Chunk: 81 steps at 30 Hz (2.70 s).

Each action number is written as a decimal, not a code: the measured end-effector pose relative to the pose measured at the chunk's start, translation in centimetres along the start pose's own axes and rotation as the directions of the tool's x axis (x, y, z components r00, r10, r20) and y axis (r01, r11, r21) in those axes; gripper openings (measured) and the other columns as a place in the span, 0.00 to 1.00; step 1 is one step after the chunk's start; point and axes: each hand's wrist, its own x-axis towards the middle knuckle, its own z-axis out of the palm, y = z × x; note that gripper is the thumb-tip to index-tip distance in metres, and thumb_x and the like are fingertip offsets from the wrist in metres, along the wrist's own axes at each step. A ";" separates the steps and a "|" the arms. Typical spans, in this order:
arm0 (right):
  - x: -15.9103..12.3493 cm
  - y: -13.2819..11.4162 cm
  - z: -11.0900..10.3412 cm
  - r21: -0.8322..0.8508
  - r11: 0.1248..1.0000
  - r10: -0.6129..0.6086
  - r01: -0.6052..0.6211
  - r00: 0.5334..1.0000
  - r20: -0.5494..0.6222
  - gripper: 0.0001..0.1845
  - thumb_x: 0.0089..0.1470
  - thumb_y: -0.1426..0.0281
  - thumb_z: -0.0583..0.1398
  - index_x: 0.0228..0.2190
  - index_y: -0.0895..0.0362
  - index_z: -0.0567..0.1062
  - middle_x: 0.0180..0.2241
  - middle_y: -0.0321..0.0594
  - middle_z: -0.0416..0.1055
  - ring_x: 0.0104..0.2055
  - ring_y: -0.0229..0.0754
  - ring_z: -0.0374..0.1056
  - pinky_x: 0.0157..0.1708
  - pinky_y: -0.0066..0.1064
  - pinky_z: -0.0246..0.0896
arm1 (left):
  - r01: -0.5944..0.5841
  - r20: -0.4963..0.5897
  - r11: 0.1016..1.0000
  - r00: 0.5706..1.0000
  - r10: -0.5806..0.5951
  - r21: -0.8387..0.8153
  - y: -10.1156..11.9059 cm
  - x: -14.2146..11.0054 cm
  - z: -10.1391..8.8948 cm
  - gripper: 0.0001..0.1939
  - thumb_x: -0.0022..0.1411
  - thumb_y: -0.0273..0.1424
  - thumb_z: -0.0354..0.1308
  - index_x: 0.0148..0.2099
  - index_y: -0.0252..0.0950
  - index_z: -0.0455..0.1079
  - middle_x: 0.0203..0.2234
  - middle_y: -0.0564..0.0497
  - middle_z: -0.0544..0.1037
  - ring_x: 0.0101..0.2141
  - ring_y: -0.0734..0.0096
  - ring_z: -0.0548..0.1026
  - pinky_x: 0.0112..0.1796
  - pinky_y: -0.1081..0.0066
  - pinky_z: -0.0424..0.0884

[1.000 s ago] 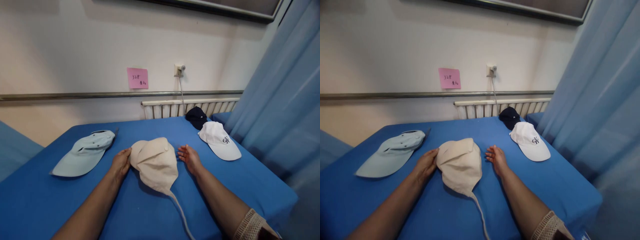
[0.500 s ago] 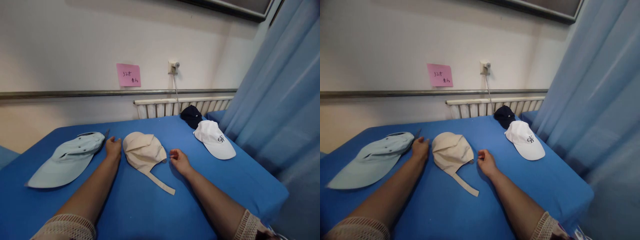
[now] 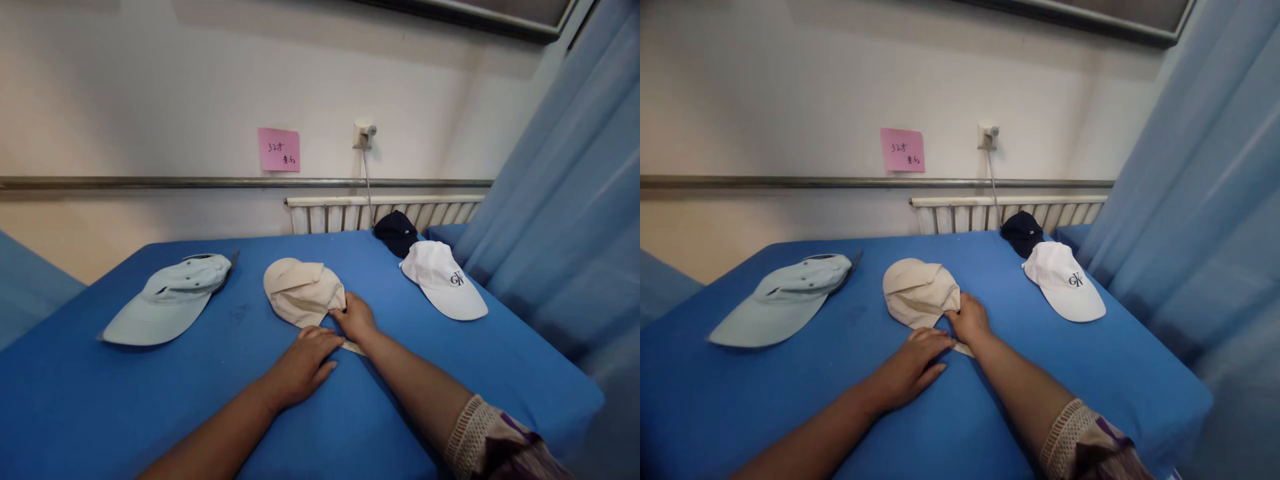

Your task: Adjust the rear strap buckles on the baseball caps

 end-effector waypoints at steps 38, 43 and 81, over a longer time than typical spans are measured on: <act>-0.6 2.7 -3.7 0.118 0.925 -0.379 0.361 0.903 0.203 0.11 0.49 0.82 0.59 0.34 0.56 0.75 0.32 0.35 0.70 0.29 0.34 0.63 0.31 0.26 0.58 | 0.224 0.076 0.957 0.967 -0.241 0.183 -3.3 -1.3 -3.6 0.21 0.69 0.45 0.46 0.49 0.39 0.74 0.41 0.44 0.80 0.41 0.57 0.77 0.40 0.66 0.67; -0.9 2.8 -3.3 0.226 0.902 -0.420 0.369 0.870 0.257 0.12 0.50 0.81 0.58 0.36 0.56 0.75 0.32 0.34 0.70 0.28 0.33 0.64 0.29 0.25 0.58 | 0.214 0.141 0.969 0.963 -0.230 0.120 -2.7 -1.7 -4.0 0.15 0.65 0.41 0.53 0.44 0.40 0.75 0.35 0.48 0.79 0.35 0.62 0.76 0.36 0.69 0.65; -1.1 2.2 -2.6 0.842 0.481 -0.267 -0.244 0.874 0.406 0.18 0.45 0.60 0.70 0.33 0.57 0.74 0.26 0.32 0.72 0.25 0.33 0.67 0.29 0.28 0.64 | 0.301 0.157 0.907 0.951 -0.265 -0.295 0.2 -2.4 -6.0 0.11 0.63 0.38 0.54 0.33 0.37 0.70 0.28 0.53 0.73 0.30 0.70 0.69 0.33 0.72 0.63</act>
